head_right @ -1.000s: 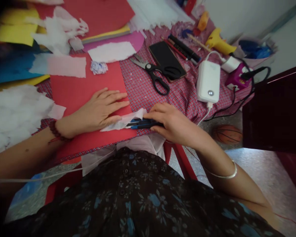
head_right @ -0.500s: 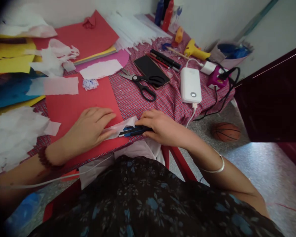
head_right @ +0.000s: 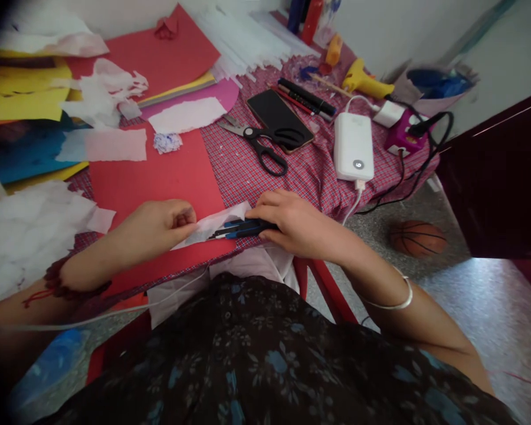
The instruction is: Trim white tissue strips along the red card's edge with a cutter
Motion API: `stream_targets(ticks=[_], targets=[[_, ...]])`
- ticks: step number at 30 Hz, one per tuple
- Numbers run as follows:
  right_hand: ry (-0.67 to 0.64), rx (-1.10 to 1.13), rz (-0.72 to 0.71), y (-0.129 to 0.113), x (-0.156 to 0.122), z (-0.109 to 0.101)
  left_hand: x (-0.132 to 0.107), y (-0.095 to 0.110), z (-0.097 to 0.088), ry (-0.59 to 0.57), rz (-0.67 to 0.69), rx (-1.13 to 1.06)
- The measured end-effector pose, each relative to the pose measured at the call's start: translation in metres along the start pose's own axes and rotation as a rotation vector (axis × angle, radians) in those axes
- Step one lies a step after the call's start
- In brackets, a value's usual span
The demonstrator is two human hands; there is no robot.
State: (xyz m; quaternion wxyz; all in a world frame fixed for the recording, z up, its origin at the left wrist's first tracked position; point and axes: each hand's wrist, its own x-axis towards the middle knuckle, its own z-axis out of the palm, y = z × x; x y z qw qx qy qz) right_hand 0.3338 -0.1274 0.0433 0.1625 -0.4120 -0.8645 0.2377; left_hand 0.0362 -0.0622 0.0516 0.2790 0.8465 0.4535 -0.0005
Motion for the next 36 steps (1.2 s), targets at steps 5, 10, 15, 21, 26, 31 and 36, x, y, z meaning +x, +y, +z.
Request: stream_targets(ticks=[5,10,15,21,26,31,36], targets=[[-0.024,0.027,0.022,0.001,0.005,-0.001,-0.009,0.000,0.003,0.039,-0.061,0.036],[-0.051,0.024,0.023,0.003,0.008,-0.001,-0.009,-0.003,-0.002,0.018,-0.056,0.198],[-0.066,0.028,0.013,0.004,0.008,-0.002,0.008,-0.004,-0.006,0.107,0.261,0.445],[-0.044,0.028,0.000,0.003,0.007,-0.001,0.031,-0.022,0.016,0.091,0.455,0.340],[-0.018,0.032,0.007,-0.003,-0.005,0.005,0.034,-0.035,0.028,0.078,0.431,0.289],[-0.009,0.028,0.053,-0.011,-0.022,0.011,0.031,-0.030,0.025,0.080,0.422,0.233],[0.018,0.021,0.055,-0.011,-0.022,0.011,0.031,-0.032,0.023,0.093,0.428,0.210]])
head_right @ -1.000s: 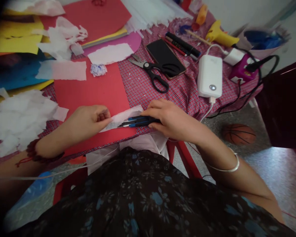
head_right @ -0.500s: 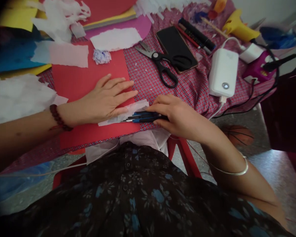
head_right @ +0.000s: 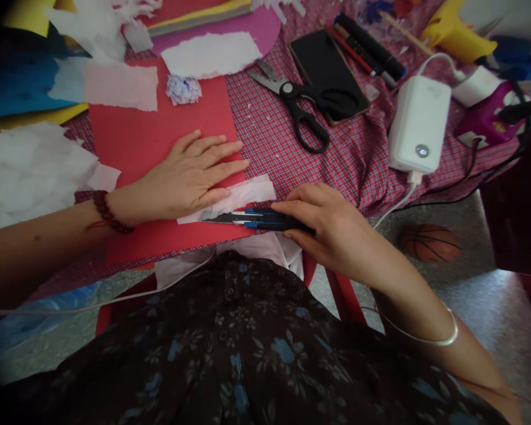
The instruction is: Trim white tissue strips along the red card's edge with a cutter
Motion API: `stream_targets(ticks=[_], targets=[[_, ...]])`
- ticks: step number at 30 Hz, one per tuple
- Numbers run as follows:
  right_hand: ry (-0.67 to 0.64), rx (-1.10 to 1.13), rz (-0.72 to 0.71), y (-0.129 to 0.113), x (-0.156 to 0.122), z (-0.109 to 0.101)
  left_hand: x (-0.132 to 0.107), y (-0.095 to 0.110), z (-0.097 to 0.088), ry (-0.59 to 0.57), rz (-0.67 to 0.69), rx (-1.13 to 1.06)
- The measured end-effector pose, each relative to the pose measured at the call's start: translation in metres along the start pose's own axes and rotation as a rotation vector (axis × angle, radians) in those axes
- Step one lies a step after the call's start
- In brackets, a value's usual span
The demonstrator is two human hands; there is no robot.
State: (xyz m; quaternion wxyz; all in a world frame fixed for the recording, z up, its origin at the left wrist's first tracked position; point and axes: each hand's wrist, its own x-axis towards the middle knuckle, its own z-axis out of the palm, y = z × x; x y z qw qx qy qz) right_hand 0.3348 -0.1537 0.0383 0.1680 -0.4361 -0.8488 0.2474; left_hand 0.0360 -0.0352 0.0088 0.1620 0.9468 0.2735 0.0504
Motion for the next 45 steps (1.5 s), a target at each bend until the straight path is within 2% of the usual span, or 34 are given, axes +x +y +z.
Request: stream_targets(ticks=[6,20,26,31,35,38,41,45], targets=[[0.006,0.003,-0.007,0.003,0.008,-0.002,0.000,-0.007,0.002,-0.002,0.025,0.011],[-0.022,0.010,-0.071,-0.004,0.033,0.002,-0.001,-0.005,0.006,0.043,0.037,0.062],[-0.016,-0.024,-0.104,-0.008,0.035,0.005,-0.003,-0.006,-0.002,0.065,0.028,0.007],[-0.027,-0.006,-0.100,-0.009,0.038,0.006,-0.014,-0.011,-0.013,0.039,0.082,-0.149],[-0.042,0.022,-0.092,-0.009,0.040,0.006,-0.031,-0.008,-0.006,0.030,0.118,-0.035],[-0.053,0.016,-0.082,-0.010,0.040,0.004,-0.041,-0.004,0.007,0.071,0.082,0.043],[-0.061,0.003,-0.086,-0.011,0.039,0.002,-0.044,0.000,0.016,0.106,-0.009,0.095],[-0.056,-0.012,-0.094,-0.011,0.037,0.002,-0.043,0.002,0.012,0.123,-0.146,0.132]])
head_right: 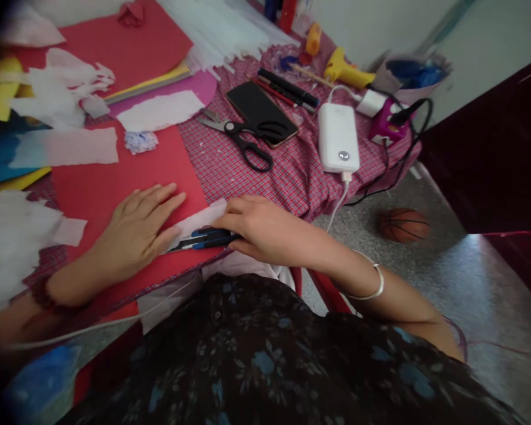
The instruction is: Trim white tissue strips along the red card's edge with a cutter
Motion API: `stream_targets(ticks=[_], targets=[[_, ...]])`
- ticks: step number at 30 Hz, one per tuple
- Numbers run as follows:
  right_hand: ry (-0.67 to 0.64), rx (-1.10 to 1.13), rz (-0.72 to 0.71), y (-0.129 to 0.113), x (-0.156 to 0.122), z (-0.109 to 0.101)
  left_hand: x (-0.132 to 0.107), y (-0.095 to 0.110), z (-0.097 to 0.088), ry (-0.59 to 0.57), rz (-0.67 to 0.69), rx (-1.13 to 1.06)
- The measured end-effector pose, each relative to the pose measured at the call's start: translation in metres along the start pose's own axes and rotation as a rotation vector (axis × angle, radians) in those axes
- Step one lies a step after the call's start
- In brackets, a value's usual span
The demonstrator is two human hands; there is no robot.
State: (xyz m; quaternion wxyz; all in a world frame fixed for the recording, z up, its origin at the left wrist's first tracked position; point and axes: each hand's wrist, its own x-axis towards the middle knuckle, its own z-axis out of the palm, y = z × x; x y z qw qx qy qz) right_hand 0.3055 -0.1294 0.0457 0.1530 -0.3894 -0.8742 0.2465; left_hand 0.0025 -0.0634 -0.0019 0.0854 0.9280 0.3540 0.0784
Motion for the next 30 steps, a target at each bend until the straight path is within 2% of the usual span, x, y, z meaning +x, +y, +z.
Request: stream_targets(ticks=[3,6,8,10,13,17,24,30], targets=[[0.026,0.005,-0.012,0.002,-0.001,0.002,0.005,-0.006,-0.013,-0.034,-0.025,-0.079],[0.045,0.008,-0.025,0.004,-0.001,0.003,0.014,-0.014,-0.027,-0.068,0.054,-0.167],[0.045,0.016,-0.023,0.004,-0.001,0.003,0.021,-0.016,-0.031,-0.123,0.138,-0.147],[0.043,0.021,-0.014,0.004,-0.002,0.003,0.027,-0.015,-0.028,-0.180,0.230,-0.088],[0.046,0.011,0.005,0.003,-0.003,0.003,0.032,-0.015,-0.019,-0.198,0.315,-0.029],[0.060,0.004,-0.010,0.004,-0.003,0.005,0.032,-0.015,-0.013,-0.192,0.315,-0.015],[0.062,0.008,0.005,0.006,-0.002,0.011,0.034,-0.018,-0.021,-0.236,0.281,-0.106],[0.028,0.022,0.003,0.005,-0.002,0.005,0.038,-0.027,-0.021,-0.257,0.310,-0.133]])
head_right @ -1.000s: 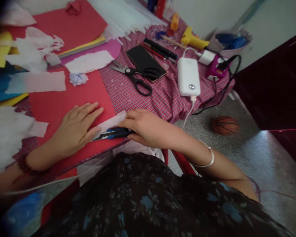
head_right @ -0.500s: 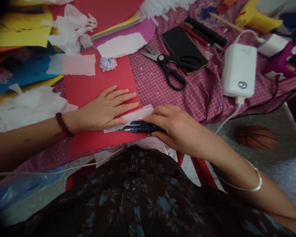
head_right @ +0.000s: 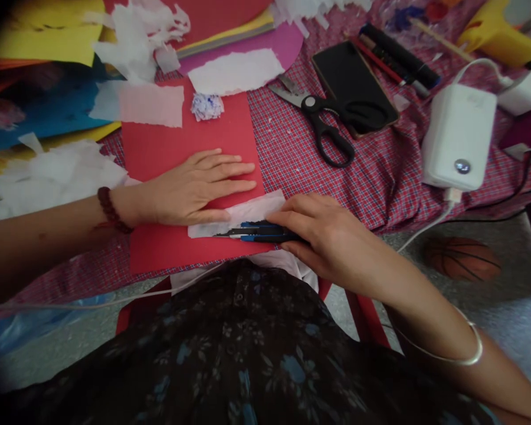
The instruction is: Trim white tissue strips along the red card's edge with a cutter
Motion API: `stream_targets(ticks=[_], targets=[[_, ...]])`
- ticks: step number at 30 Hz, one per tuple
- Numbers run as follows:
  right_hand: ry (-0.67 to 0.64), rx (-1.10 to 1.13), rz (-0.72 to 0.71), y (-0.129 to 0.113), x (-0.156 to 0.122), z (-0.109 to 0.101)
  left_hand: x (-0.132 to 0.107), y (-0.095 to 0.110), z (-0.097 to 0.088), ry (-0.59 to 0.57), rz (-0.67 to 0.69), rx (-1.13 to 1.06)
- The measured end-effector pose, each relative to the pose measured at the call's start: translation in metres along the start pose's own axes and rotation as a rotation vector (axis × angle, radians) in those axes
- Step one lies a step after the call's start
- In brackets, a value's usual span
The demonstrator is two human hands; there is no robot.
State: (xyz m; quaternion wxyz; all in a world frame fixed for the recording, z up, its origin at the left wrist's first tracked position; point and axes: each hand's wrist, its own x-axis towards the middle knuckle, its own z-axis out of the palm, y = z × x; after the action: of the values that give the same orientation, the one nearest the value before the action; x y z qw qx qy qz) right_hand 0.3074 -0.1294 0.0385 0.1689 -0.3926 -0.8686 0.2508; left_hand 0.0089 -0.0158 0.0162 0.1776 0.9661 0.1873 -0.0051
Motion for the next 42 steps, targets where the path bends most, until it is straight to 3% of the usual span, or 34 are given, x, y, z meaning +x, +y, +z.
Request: stream_targets(ticks=[7,14,23,33,39,42], targets=[[-0.039,0.037,0.026,0.003,-0.001,0.000,0.000,-0.006,0.002,0.009,0.056,-0.020],[-0.040,0.059,0.030,0.004,0.003,0.005,-0.001,-0.003,0.000,0.003,0.016,-0.072],[0.026,-0.065,-0.044,-0.005,0.011,0.009,-0.001,-0.005,0.004,0.033,0.104,0.124],[0.054,-0.056,0.014,-0.029,-0.020,0.024,0.000,-0.007,0.006,0.035,0.111,0.108],[-0.002,0.056,-0.012,-0.031,-0.034,0.016,0.004,-0.009,0.008,0.003,0.046,0.060],[0.176,0.139,0.058,-0.017,-0.037,0.011,0.001,-0.008,0.007,0.096,0.018,-0.019]])
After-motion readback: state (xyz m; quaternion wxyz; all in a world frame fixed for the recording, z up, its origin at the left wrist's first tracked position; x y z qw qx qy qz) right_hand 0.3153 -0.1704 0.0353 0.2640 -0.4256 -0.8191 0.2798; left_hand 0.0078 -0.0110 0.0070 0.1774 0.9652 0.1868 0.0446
